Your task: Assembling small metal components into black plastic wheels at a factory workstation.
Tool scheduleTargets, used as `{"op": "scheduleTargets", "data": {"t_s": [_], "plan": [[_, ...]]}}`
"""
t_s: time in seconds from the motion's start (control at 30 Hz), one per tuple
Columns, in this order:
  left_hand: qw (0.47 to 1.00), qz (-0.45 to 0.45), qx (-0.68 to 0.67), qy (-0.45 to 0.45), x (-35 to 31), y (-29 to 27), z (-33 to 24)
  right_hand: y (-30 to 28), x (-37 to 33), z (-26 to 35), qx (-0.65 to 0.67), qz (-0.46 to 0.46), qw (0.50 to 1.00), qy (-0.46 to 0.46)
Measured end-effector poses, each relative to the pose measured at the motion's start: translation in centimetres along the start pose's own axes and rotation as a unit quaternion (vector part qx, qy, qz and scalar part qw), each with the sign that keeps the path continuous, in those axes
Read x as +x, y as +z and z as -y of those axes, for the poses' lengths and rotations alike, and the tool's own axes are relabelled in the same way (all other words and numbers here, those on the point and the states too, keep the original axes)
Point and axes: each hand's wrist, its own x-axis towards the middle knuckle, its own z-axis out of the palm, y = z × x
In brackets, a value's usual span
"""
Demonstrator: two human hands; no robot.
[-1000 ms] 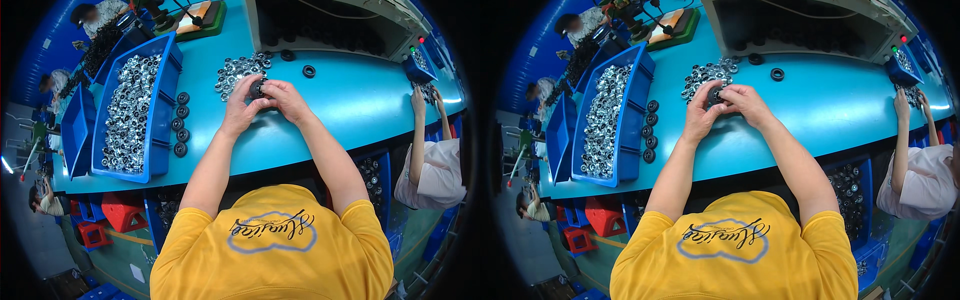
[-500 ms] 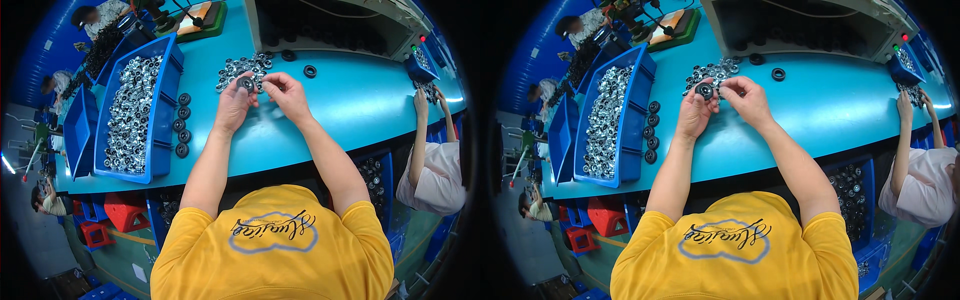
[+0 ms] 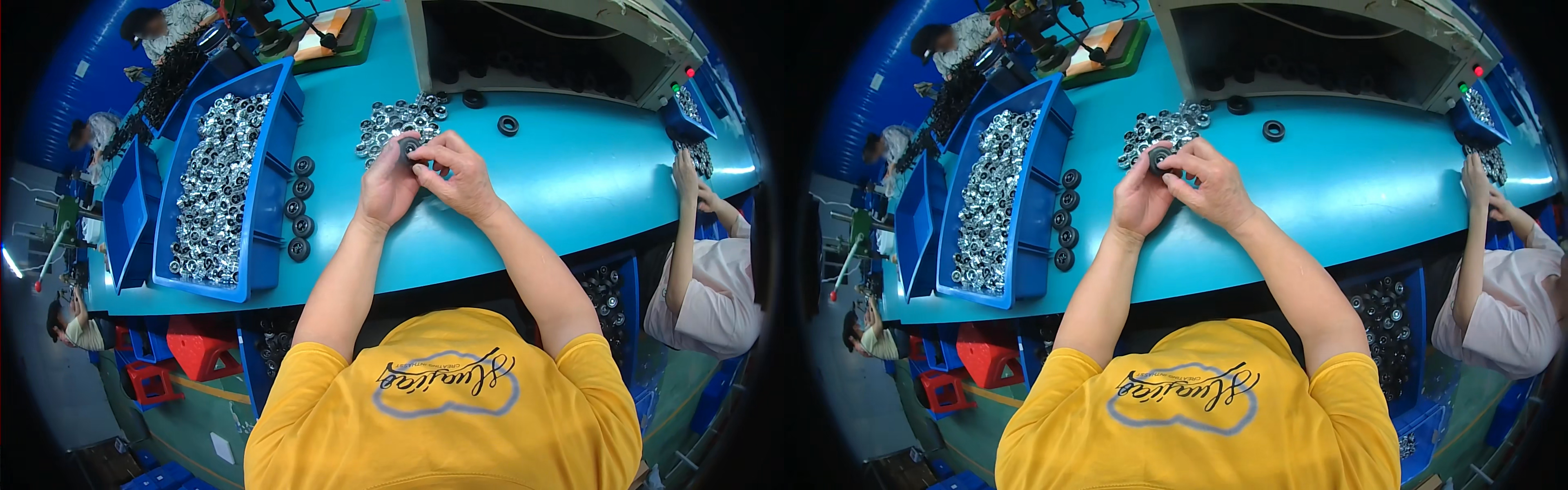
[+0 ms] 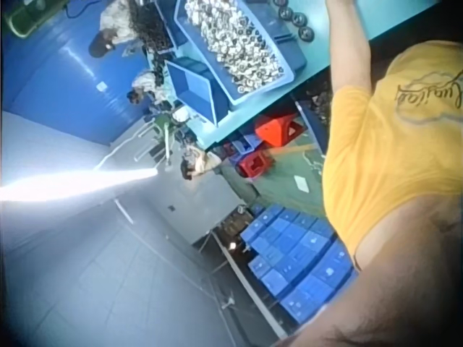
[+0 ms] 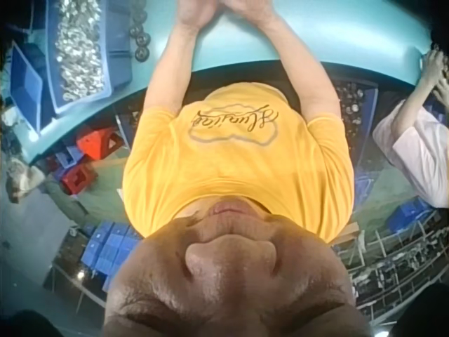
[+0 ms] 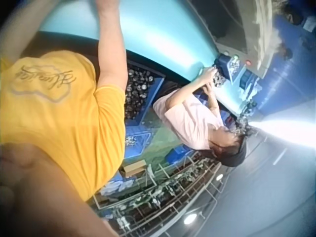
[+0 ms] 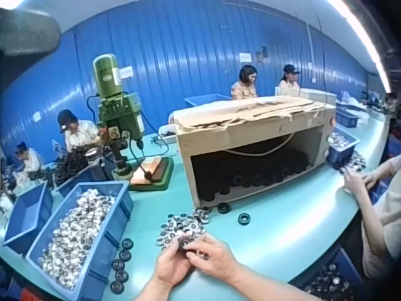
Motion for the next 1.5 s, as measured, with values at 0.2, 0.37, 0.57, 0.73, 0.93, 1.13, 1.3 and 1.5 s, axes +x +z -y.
{"op": "scheduleTargets", "data": {"t_s": [0.2,0.37,0.57,0.73,0.93,1.13,1.3,1.5], "plan": [[0.999,-0.036,0.008,0.019,0.0,-0.4,0.7,0.0,0.2,0.1,-0.037,0.000,0.999,-0.008],[0.999,-0.001,-0.048,-0.016,-0.1,-1.2,0.0,-0.6,0.6,1.3,0.028,-0.019,0.999,0.003],[0.996,-0.061,0.042,0.043,0.0,-0.9,-1.9,-0.6,1.3,0.0,-0.004,-0.075,0.997,-0.008],[0.718,-0.275,0.603,0.211,0.1,0.2,-7.9,-0.8,1.3,-0.7,-0.005,-0.099,0.995,0.018],[0.382,-0.268,0.879,0.101,0.9,-5.4,-11.9,-0.7,1.1,-1.2,-0.016,-0.083,0.996,0.023],[0.286,-0.255,0.923,0.027,-0.2,-7.9,-11.4,-0.6,0.9,-1.3,-0.031,-0.067,0.997,0.011],[0.269,-0.202,0.930,0.145,-2.3,-3.8,-8.7,-1.1,1.0,-1.7,-0.029,-0.099,0.994,0.027],[0.434,-0.106,0.863,0.235,-6.1,1.2,-1.4,-4.5,1.7,-2.7,-0.023,-0.127,0.977,0.169]]}}
